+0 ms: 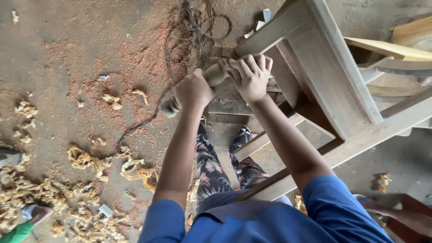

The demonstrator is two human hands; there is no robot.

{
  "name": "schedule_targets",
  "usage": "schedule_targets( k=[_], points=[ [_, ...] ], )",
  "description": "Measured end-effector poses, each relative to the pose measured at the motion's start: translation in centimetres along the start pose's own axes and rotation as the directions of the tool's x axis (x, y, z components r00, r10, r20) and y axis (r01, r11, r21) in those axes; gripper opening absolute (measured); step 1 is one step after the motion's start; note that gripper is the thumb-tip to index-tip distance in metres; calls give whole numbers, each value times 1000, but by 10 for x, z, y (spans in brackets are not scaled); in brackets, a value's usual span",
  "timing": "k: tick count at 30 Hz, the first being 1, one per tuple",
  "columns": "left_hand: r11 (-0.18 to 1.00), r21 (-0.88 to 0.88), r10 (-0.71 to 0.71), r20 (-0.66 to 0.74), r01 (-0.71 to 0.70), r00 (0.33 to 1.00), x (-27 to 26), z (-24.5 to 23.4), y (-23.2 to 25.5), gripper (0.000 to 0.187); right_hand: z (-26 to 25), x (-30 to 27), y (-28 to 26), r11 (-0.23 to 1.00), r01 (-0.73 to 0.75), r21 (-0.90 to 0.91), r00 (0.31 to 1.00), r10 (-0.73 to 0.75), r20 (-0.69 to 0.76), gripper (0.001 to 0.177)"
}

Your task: The person sands a wooden table leg using a sanding block. They hold the leg with one hand and rub the sanding block along the curved and grooved surfaces with the other hand, focusing on smoothing the wood.

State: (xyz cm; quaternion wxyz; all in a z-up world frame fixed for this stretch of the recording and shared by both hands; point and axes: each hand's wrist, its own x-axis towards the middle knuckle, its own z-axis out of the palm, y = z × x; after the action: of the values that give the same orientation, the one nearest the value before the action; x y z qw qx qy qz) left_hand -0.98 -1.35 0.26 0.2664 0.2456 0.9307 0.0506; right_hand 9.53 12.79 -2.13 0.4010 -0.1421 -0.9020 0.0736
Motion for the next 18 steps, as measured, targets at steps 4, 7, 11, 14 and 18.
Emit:
schedule_targets(
  k=[4, 7, 11, 14, 18],
  points=[
    [994, 99, 48, -59, -42, 997, 1, 7, 2, 26, 31, -4, -2, 990, -47, -132, 998, 53, 40, 18],
    [999, 9, 52, -47, -52, 998, 13, 24, -23, 40, 24, -64, 6, 989, -120, -84, 993, 119, -12, 7],
    [996, -17, 85, -6, -85, 996, -6, -16, -1, 45, 12, -107, -5, 822, -501, 269, 861, 506, 57, 27],
    [952, -220, 227, 37, -213, 973, -22, -38, 5, 53, 34, -115, -12, 10, -960, 281, 118, 921, 372, 19],
    [679, -330, 621, -219, -656, 753, -26, -29, -6, 86, 83, -115, -23, -362, -887, 287, -182, 844, 504, 25]
  ],
)
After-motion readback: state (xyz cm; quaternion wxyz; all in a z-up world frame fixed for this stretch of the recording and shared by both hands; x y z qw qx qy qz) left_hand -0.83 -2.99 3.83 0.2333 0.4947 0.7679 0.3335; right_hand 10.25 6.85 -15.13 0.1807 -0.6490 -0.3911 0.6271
